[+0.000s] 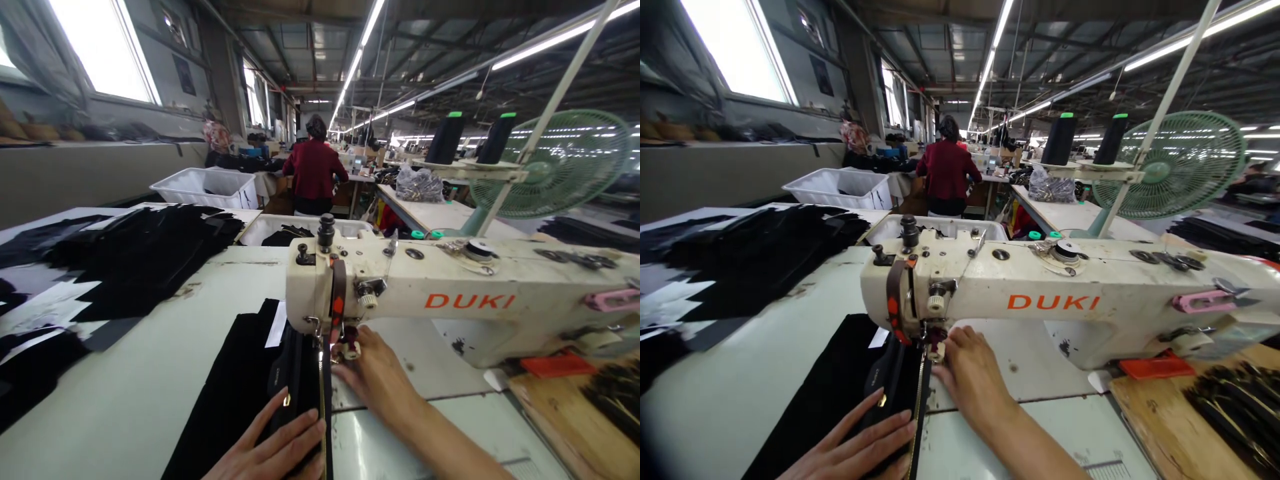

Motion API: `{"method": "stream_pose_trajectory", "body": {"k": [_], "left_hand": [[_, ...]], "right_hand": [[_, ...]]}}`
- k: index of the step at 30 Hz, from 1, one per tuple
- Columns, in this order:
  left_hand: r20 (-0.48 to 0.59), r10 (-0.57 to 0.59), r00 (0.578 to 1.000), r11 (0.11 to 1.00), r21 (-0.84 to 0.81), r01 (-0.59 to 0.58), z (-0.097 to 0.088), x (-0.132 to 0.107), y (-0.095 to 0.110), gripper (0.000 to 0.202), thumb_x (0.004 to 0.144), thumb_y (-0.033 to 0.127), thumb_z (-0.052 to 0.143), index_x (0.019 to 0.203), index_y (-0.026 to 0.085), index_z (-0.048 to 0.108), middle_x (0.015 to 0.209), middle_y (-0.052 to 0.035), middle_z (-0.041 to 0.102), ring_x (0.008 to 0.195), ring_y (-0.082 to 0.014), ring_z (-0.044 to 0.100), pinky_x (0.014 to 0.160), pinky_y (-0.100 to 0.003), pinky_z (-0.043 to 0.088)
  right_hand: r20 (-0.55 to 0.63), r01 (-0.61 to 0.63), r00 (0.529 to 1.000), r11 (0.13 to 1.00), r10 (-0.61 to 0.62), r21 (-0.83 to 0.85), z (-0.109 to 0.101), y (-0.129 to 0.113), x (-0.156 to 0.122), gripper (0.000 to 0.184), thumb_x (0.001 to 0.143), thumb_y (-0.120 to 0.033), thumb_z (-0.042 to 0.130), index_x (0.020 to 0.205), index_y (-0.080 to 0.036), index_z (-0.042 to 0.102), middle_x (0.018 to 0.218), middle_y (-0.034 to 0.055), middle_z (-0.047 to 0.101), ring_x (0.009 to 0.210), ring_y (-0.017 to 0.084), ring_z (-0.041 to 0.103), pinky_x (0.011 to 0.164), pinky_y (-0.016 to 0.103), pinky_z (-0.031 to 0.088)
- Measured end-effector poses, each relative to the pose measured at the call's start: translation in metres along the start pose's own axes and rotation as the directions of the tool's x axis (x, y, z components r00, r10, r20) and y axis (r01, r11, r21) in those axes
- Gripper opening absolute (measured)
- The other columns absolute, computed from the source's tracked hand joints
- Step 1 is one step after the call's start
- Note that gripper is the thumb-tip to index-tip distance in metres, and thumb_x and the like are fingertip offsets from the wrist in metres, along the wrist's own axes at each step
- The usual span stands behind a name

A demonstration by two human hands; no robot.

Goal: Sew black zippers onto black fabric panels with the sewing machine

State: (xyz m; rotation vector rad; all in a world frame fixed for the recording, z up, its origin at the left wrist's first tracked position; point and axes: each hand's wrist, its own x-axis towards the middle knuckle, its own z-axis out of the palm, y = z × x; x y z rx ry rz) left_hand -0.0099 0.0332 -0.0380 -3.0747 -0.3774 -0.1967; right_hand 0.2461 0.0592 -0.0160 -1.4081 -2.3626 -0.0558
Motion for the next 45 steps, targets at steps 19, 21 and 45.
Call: {"method": "stream_pose_trajectory", "body": {"k": [19, 21, 45], "left_hand": [[0.112, -0.211, 0.971, 0.953, -0.197, 0.23, -0.028, -0.008, 0.029, 0.092, 0.084, 0.062, 0.067, 0.157, 0.031, 0.02, 0.158, -0.0058, 0.031, 0.145, -0.0391, 0.024, 0.111, -0.067, 0.026], [0.104, -0.205, 0.973, 0.953, -0.207, 0.223, -0.034, -0.002, 0.03, 0.092, 0.084, 0.061, 0.068, 0.157, 0.03, 0.021, 0.157, -0.0054, 0.035, 0.144, -0.0368, 0.028, 0.114, -0.064, 0.022], [-0.119, -0.239, 0.964, 0.944, -0.262, 0.202, -0.071, 0.014, 0.035, 0.049, 0.09, 0.024, 0.068, 0.136, 0.034, 0.054, 0.129, -0.0015, 0.064, 0.121, -0.0238, 0.06, 0.117, -0.043, 0.032]], "right_hand": [[0.066, -0.306, 0.95, 0.952, 0.306, -0.007, 0.015, -0.025, 0.016, 0.021, 0.092, -0.023, 0.049, 0.092, -0.02, 0.071, 0.101, 0.0111, 0.06, 0.106, 0.03, 0.046, 0.085, 0.044, 0.039], [0.074, -0.319, 0.945, 0.948, 0.318, -0.001, 0.014, -0.021, 0.021, 0.021, 0.091, -0.024, 0.049, 0.091, -0.02, 0.07, 0.1, 0.0108, 0.06, 0.105, 0.03, 0.046, 0.082, 0.044, 0.04], [0.009, 0.032, 0.999, 0.997, -0.032, 0.064, 0.001, -0.008, -0.017, 0.033, 0.09, -0.008, 0.055, 0.121, -0.019, 0.058, 0.124, 0.0081, 0.061, 0.118, 0.021, 0.055, 0.107, 0.04, 0.042]]}}
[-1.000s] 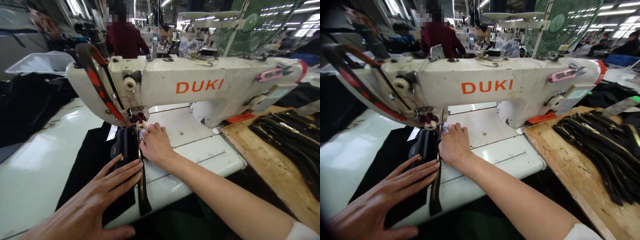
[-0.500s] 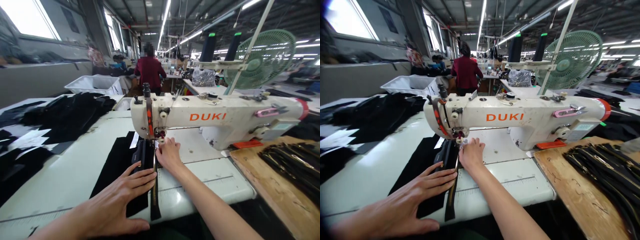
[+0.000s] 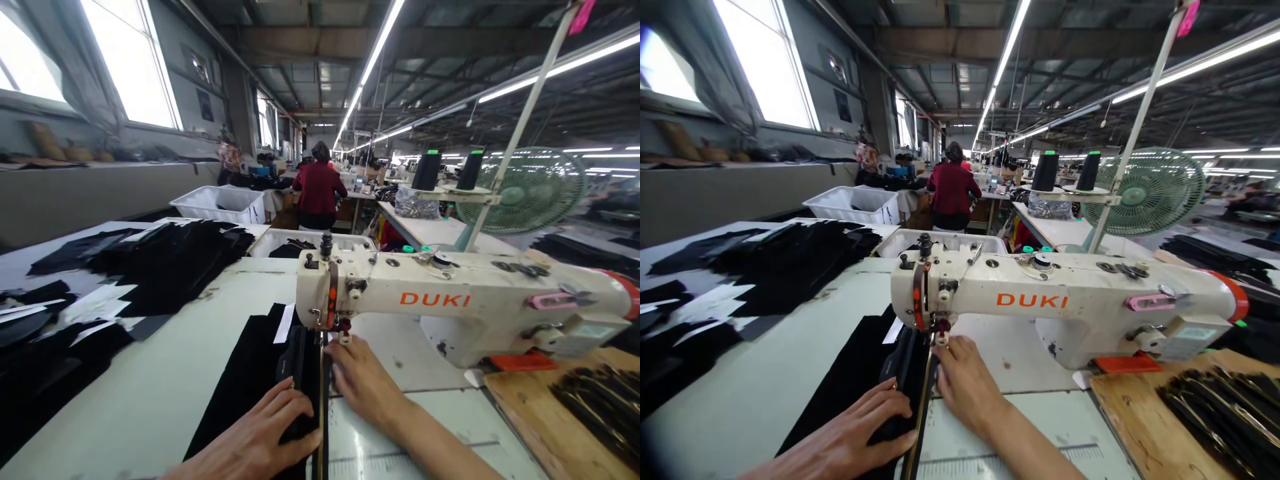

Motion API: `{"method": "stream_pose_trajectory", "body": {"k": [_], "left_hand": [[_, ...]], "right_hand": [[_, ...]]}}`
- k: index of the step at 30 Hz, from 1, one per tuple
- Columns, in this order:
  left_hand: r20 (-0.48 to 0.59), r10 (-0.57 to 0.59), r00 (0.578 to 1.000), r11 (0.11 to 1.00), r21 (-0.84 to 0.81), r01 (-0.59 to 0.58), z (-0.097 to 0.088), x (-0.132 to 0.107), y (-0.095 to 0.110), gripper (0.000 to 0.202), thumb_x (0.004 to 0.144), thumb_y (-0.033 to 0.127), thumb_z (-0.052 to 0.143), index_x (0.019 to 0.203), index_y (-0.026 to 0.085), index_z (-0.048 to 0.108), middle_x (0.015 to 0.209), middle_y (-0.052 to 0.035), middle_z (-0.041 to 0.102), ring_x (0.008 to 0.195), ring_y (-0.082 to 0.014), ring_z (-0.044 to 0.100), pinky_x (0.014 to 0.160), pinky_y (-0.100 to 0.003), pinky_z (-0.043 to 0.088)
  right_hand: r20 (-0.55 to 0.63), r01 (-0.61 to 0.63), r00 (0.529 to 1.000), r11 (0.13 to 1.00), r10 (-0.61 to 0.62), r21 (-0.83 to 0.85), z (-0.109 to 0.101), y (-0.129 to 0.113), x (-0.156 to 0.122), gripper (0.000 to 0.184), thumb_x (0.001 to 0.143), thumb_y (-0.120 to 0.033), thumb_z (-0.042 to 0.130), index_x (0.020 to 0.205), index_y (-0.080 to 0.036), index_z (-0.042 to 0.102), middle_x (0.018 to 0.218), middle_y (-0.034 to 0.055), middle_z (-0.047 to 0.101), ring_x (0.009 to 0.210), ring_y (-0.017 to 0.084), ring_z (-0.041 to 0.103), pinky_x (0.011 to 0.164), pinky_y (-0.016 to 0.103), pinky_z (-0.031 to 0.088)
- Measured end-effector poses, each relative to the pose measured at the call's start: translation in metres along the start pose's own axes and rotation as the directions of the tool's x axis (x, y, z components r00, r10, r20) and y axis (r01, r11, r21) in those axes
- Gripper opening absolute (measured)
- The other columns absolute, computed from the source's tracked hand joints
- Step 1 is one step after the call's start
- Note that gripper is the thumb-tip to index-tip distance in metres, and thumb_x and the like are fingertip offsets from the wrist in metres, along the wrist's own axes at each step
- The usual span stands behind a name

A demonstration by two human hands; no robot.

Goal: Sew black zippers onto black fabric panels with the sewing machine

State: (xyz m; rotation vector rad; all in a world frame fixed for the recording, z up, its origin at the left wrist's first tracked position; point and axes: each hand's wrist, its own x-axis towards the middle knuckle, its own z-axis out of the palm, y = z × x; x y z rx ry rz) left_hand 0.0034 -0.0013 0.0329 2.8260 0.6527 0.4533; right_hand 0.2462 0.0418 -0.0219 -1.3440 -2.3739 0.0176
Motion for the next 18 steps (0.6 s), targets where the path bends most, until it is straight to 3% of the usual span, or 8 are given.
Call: {"method": "stream_pose_trajectory", "body": {"k": [4, 8, 13, 18], "left_hand": [[-0.002, 0.02, 1.0, 0.999, -0.048, -0.02, 0.008, 0.007, -0.015, 0.037, 0.099, 0.019, 0.057, 0.129, 0.041, 0.057, 0.121, 0.0059, 0.066, 0.115, -0.0157, 0.064, 0.116, -0.035, 0.033], [0.038, -0.021, 0.999, 0.998, -0.063, 0.023, 0.011, 0.012, -0.025, 0.025, 0.101, 0.027, 0.056, 0.124, 0.037, 0.061, 0.121, 0.0045, 0.067, 0.116, -0.0177, 0.064, 0.114, -0.036, 0.037], [0.105, 0.011, 0.994, 1.0, -0.015, -0.01, 0.006, 0.013, -0.032, 0.032, 0.102, 0.026, 0.055, 0.132, 0.035, 0.057, 0.128, 0.0014, 0.065, 0.123, -0.0198, 0.059, 0.117, -0.039, 0.031], [0.076, 0.014, 0.997, 0.996, 0.083, -0.02, 0.005, 0.012, -0.038, 0.038, 0.098, 0.022, 0.058, 0.135, 0.028, 0.056, 0.127, -0.004, 0.065, 0.124, -0.0215, 0.058, 0.119, -0.041, 0.025]], "right_hand": [[-0.06, 0.15, 0.987, 0.988, -0.147, 0.046, 0.013, -0.005, -0.013, 0.047, 0.088, -0.005, 0.049, 0.133, -0.019, 0.051, 0.136, 0.008, 0.058, 0.129, 0.022, 0.051, 0.115, 0.049, 0.034], [-0.081, 0.136, 0.988, 0.991, -0.134, 0.02, 0.025, 0.002, -0.009, 0.05, 0.087, -0.004, 0.048, 0.134, -0.017, 0.05, 0.139, 0.0095, 0.057, 0.129, 0.023, 0.052, 0.115, 0.05, 0.035], [-0.076, 0.098, 0.992, 0.995, -0.097, 0.01, 0.032, 0.007, -0.008, 0.052, 0.09, -0.006, 0.045, 0.141, -0.018, 0.046, 0.139, 0.0105, 0.057, 0.129, 0.025, 0.052, 0.114, 0.057, 0.033], [-0.15, 0.134, 0.982, 0.982, -0.114, 0.131, 0.019, 0.0, -0.009, 0.043, 0.086, -0.004, 0.046, 0.123, -0.022, 0.059, 0.124, 0.0081, 0.065, 0.121, 0.025, 0.057, 0.111, 0.055, 0.039]]}}
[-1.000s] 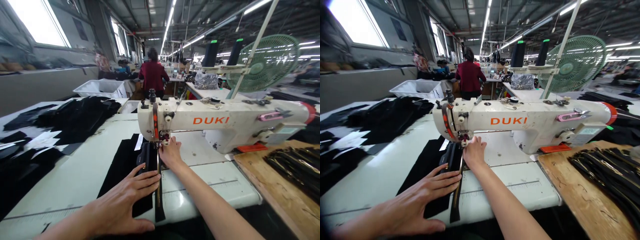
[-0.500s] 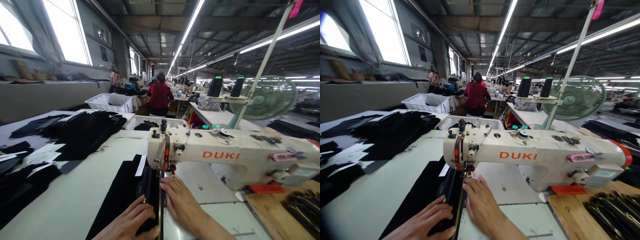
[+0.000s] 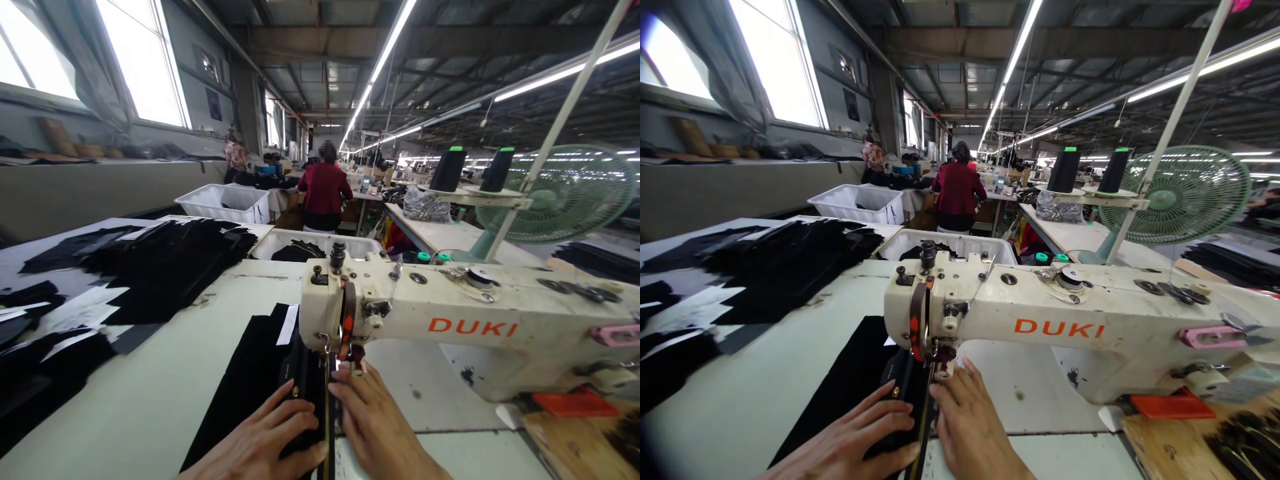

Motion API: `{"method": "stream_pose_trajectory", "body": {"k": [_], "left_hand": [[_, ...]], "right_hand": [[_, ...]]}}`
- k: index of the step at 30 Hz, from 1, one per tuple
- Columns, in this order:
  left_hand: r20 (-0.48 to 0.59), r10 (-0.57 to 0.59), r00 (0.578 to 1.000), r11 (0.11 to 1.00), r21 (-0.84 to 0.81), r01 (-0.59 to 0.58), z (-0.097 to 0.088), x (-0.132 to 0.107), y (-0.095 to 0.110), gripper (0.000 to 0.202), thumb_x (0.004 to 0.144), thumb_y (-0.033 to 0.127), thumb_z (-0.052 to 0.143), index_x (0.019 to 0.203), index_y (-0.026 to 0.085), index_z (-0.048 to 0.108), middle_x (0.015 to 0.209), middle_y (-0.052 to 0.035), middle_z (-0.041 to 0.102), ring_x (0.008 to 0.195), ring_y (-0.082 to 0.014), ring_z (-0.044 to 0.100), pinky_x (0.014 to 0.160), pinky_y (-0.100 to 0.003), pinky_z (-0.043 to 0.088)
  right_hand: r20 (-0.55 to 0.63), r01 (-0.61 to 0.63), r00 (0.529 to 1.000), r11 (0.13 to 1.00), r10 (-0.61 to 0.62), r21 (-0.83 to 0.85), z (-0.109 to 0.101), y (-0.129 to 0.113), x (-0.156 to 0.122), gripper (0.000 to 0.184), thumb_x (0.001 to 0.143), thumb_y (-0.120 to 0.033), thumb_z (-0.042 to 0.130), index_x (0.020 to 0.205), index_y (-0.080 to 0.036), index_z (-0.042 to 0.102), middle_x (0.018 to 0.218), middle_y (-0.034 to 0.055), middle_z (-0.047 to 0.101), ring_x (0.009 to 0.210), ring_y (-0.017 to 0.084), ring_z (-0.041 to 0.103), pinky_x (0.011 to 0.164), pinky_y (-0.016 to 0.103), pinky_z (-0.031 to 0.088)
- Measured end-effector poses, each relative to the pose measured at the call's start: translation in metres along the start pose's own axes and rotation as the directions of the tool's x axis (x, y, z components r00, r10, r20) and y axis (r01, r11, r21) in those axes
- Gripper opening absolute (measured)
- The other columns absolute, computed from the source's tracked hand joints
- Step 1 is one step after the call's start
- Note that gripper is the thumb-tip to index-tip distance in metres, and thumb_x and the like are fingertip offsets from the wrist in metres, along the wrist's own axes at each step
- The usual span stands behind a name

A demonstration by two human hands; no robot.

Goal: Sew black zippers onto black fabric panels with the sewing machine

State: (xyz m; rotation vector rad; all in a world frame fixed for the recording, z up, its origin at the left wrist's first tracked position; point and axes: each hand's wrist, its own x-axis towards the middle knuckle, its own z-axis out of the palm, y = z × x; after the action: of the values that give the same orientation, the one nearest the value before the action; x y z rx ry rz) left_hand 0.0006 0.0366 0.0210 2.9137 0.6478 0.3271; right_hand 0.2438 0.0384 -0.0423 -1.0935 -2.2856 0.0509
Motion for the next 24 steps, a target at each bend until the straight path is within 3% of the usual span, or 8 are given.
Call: {"method": "stream_pose_trajectory", "body": {"k": [3, 6, 12, 16, 20, 24], "left_hand": [[-0.087, -0.02, 0.996, 1.0, 0.007, 0.02, 0.001, 0.0, -0.001, 0.051, 0.093, 0.017, 0.062, 0.139, 0.034, 0.051, 0.129, -0.0027, 0.064, 0.125, -0.0231, 0.057, 0.119, -0.044, 0.026], [-0.144, -0.025, 0.989, 1.0, -0.021, 0.022, 0.001, 0.001, -0.004, 0.064, 0.086, 0.03, 0.072, 0.144, 0.035, 0.045, 0.133, -0.0038, 0.061, 0.125, -0.0263, 0.056, 0.118, -0.047, 0.027], [-0.027, -0.058, 0.998, 0.998, -0.015, 0.057, 0.016, 0.0, -0.027, 0.085, 0.075, 0.053, 0.08, 0.148, 0.031, 0.043, 0.145, -0.0088, 0.052, 0.133, -0.0339, 0.048, 0.116, -0.053, 0.03], [0.047, -0.114, 0.992, 0.993, -0.038, 0.116, 0.025, 0.001, -0.043, 0.09, 0.076, 0.07, 0.071, 0.151, 0.034, 0.037, 0.152, -0.0096, 0.043, 0.139, -0.0364, 0.039, 0.114, -0.056, 0.033], [0.012, -0.129, 0.992, 0.99, -0.048, 0.13, 0.027, 0.003, -0.046, 0.089, 0.078, 0.071, 0.069, 0.152, 0.034, 0.036, 0.153, -0.0104, 0.042, 0.139, -0.0381, 0.038, 0.113, -0.059, 0.032], [-0.023, -0.165, 0.986, 0.986, -0.033, 0.164, 0.028, 0.0, -0.036, 0.085, 0.076, 0.054, 0.079, 0.149, 0.034, 0.042, 0.147, -0.0068, 0.05, 0.135, -0.0369, 0.046, 0.11, -0.052, 0.041]], "right_hand": [[-0.014, 0.049, 0.999, 0.996, -0.048, 0.079, -0.01, -0.004, 0.004, 0.039, 0.084, -0.004, 0.047, 0.114, -0.024, 0.062, 0.113, 0.0047, 0.068, 0.11, 0.023, 0.062, 0.11, 0.051, 0.04], [-0.02, 0.084, 0.996, 0.99, -0.083, 0.109, -0.014, -0.004, 0.006, 0.04, 0.082, -0.004, 0.048, 0.113, -0.025, 0.062, 0.11, 0.0042, 0.068, 0.105, 0.022, 0.063, 0.11, 0.05, 0.039], [0.016, 0.164, 0.986, 0.971, -0.169, 0.174, -0.017, -0.006, 0.007, 0.033, 0.079, -0.004, 0.047, 0.102, -0.024, 0.06, 0.098, 0.0027, 0.068, 0.103, 0.02, 0.062, 0.108, 0.043, 0.04], [0.005, 0.144, 0.989, 0.972, -0.147, 0.185, -0.015, -0.008, 0.008, 0.03, 0.078, -0.005, 0.047, 0.099, -0.023, 0.059, 0.094, 0.0027, 0.068, 0.098, 0.019, 0.062, 0.105, 0.041, 0.043], [0.01, 0.082, 0.996, 0.981, -0.085, 0.175, -0.009, -0.008, 0.008, 0.031, 0.077, -0.006, 0.047, 0.099, -0.023, 0.061, 0.097, 0.0038, 0.067, 0.095, 0.02, 0.062, 0.103, 0.04, 0.045], [0.008, 0.083, 0.996, 0.984, -0.086, 0.157, -0.005, -0.007, 0.006, 0.035, 0.074, -0.006, 0.046, 0.101, -0.021, 0.062, 0.097, 0.0058, 0.067, 0.094, 0.021, 0.062, 0.101, 0.04, 0.047]]}}
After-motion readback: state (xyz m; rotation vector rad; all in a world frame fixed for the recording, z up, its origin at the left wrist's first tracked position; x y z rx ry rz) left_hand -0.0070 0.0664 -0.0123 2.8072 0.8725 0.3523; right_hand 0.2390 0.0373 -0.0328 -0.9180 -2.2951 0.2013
